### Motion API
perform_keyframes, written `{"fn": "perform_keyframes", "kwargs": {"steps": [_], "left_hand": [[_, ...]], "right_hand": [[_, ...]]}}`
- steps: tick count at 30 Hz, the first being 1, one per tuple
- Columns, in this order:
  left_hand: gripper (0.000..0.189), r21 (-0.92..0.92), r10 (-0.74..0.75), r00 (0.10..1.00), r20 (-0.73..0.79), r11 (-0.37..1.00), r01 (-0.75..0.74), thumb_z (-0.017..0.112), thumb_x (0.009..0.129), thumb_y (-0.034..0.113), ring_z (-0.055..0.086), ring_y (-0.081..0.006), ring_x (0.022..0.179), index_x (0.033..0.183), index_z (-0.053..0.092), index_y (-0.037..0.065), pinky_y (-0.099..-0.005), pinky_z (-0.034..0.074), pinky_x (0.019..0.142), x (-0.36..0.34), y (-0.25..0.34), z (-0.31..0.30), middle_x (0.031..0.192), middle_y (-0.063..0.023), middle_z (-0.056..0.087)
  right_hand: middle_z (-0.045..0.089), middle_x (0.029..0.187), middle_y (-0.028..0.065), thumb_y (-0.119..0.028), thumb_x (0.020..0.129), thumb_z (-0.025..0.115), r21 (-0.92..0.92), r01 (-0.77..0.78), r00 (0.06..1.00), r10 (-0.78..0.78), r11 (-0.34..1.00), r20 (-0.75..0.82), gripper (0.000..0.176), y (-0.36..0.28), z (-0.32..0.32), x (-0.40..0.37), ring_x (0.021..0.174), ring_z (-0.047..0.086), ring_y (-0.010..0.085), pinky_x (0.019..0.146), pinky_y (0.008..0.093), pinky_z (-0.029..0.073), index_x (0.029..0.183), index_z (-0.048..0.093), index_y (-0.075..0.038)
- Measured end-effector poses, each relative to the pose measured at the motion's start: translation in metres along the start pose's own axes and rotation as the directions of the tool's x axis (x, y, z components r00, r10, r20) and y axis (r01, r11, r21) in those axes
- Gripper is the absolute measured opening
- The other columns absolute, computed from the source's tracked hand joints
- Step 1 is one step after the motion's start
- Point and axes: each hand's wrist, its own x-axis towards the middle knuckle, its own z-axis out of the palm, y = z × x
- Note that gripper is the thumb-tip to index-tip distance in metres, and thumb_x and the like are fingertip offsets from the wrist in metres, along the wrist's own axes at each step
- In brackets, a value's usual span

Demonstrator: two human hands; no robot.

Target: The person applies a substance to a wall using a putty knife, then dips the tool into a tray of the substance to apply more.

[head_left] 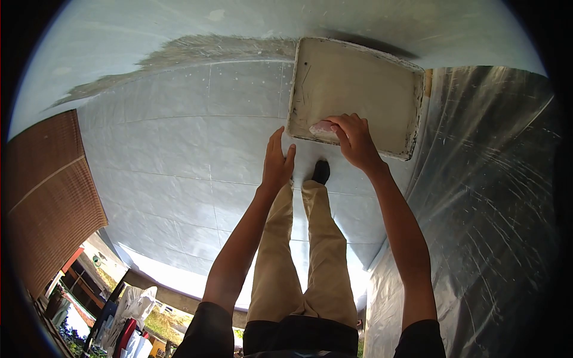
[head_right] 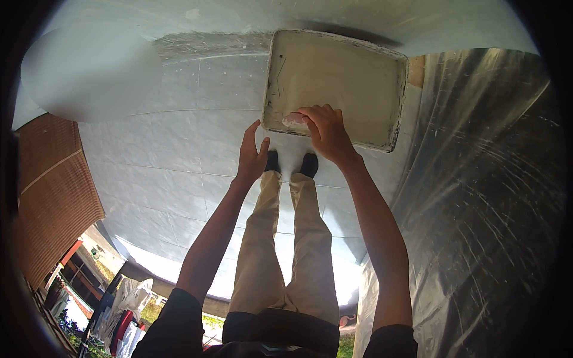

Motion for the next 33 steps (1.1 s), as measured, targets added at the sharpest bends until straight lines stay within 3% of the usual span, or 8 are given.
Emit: {"fn": "perform_keyframes", "kwargs": {"steps": [6,12,18,21,23,24,26,33], "left_hand": [[0.053,-0.003,-0.031,0.999,0.011,1.000,0.031,0.058,0.103,0.015,0.048,-0.0399,0.140,0.149,0.042,-0.005,-0.0458,0.037,0.118,-0.002,0.002,-0.004,0.148,-0.0264,0.050],[0.056,0.000,-0.043,0.999,0.006,0.999,0.043,0.058,0.102,0.015,0.047,-0.0434,0.138,0.151,0.039,-0.004,-0.0474,0.039,0.115,-0.005,0.000,-0.014,0.149,-0.0274,0.048],[0.057,0.028,-0.016,1.000,0.007,0.999,0.016,0.058,0.102,0.016,0.046,-0.0430,0.140,0.151,0.039,-0.005,-0.0471,0.038,0.116,-0.004,0.008,-0.026,0.150,-0.0276,0.047],[0.056,0.018,0.005,1.000,0.007,1.000,-0.005,0.057,0.102,0.017,0.046,-0.0430,0.140,0.151,0.039,-0.005,-0.0470,0.037,0.117,0.001,0.021,-0.037,0.151,-0.0280,0.047],[0.057,0.012,0.034,0.999,-0.003,0.999,-0.034,0.057,0.102,0.017,0.045,-0.0432,0.141,0.151,0.039,-0.005,-0.0469,0.037,0.117,0.005,0.038,-0.046,0.151,-0.0282,0.046],[0.057,0.006,0.041,0.999,-0.007,0.999,-0.041,0.057,0.102,0.017,0.044,-0.0434,0.141,0.151,0.039,-0.006,-0.0467,0.036,0.118,0.009,0.049,-0.052,0.151,-0.0284,0.046],[0.057,-0.001,0.093,0.996,-0.014,0.996,-0.093,0.056,0.103,0.017,0.043,-0.0435,0.143,0.151,0.038,-0.006,-0.0467,0.035,0.119,0.019,0.077,-0.065,0.153,-0.0284,0.045],[0.056,-0.104,0.372,0.912,-0.171,0.914,-0.392,0.055,0.105,0.017,0.043,-0.0406,0.144,0.152,0.037,-0.005,-0.0464,0.034,0.120,0.101,0.222,-0.129,0.154,-0.0267,0.045]], "right_hand": [[0.070,0.103,0.0066,-0.002,0.095,0.058,0.045,-0.052,0.998,0.050,0.998,0.044,0.028,0.006,-0.004,0.011,0.099,0.060,0.0265,0.092,0.0415,0.039,0.120,0.067,-0.010],[0.073,0.105,0.0173,-0.006,0.098,0.060,0.131,-0.155,0.984,0.142,0.979,0.109,0.027,0.019,-0.014,0.025,0.094,0.067,0.0306,0.089,0.0400,0.051,0.124,0.067,0.000],[0.074,0.110,0.0154,-0.012,0.103,0.060,0.160,-0.344,0.933,0.317,0.925,0.173,0.028,0.021,-0.038,0.018,0.098,0.070,0.0232,0.089,0.0351,0.053,0.126,0.066,0.003],[0.074,0.111,0.0121,-0.013,0.104,0.059,0.233,-0.508,0.861,0.483,0.829,0.158,0.028,0.020,-0.056,0.005,0.097,0.069,0.0190,0.089,0.0323,0.053,0.126,0.067,0.001],[0.071,0.115,0.0099,-0.013,0.105,0.057,0.629,-0.624,0.738,0.613,0.464,0.281,0.030,0.009,-0.077,-0.003,0.097,0.068,0.0164,0.090,0.0305,0.053,0.130,0.065,0.002],[0.071,0.115,0.0099,-0.013,0.105,0.057,0.636,-0.602,0.753,0.608,0.483,0.251,0.030,0.002,-0.089,-0.007,0.097,0.068,0.0164,0.090,0.0305,0.053,0.130,0.065,0.002],[0.069,0.119,0.0083,-0.013,0.106,0.056,0.844,-0.470,0.779,0.571,0.258,0.259,0.033,-0.017,-0.117,-0.013,0.101,0.067,0.0145,0.092,0.0299,0.053,0.133,0.061,0.004],[0.067,0.124,0.0087,-0.016,0.103,0.062,0.972,-0.107,0.895,0.445,0.210,0.003,0.044,-0.137,-0.255,-0.015,0.110,0.067,0.0163,0.095,0.0345,0.056,0.142,0.050,0.001]]}}
